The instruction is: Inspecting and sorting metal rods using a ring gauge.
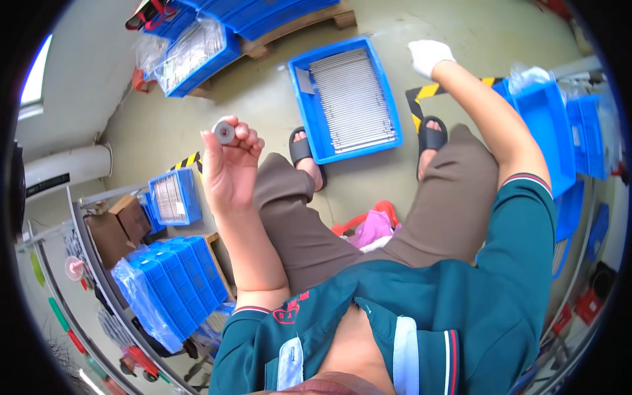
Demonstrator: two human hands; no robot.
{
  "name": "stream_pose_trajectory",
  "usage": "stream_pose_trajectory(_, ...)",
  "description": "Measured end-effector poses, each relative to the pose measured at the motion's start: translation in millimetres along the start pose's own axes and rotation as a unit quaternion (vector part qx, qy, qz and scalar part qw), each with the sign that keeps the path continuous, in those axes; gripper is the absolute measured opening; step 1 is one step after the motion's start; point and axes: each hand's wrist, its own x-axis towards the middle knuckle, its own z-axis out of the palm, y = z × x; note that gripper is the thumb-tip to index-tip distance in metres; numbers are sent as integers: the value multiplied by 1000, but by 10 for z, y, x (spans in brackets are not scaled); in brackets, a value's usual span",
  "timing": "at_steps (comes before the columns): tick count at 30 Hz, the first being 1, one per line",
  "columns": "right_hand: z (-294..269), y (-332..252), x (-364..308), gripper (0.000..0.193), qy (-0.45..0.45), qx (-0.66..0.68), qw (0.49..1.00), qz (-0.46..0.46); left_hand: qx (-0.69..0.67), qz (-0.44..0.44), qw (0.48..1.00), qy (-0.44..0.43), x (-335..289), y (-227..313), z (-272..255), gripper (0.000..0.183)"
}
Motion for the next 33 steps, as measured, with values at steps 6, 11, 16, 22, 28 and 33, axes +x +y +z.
stream_pose_trajectory(6, 558, -1017, 707, 23, -42, -32, 997, -62, -67, 36, 996, 45, -100, 195, -128, 44)
stream_pose_trajectory(11, 1281, -1374, 1039, 30, 96, -73, 991, -63, -73, 25, 992, 95, -168, 353, -144, 44)
stream_pose_trajectory(16, 1614, -1410, 1553, 42, 208, -85, 972, -68, -72, 15, 990, 122, -118, 441, -254, 41)
stream_pose_trajectory(22, 1964, -1409, 1859, 49, 190, -106, 966, -137, -48, 2, 981, 190, -75, 489, -453, 40)
stream_pose_trajectory(28, 1938, -1261, 2088, 48, 181, -136, 952, -208, -34, -18, 974, 222, 52, 473, -577, 40)
stream_pose_trajectory(33, 1908, -1155, 2208, 48, 205, -144, 937, -244, -18, -17, 974, 224, 114, 479, -542, 40)
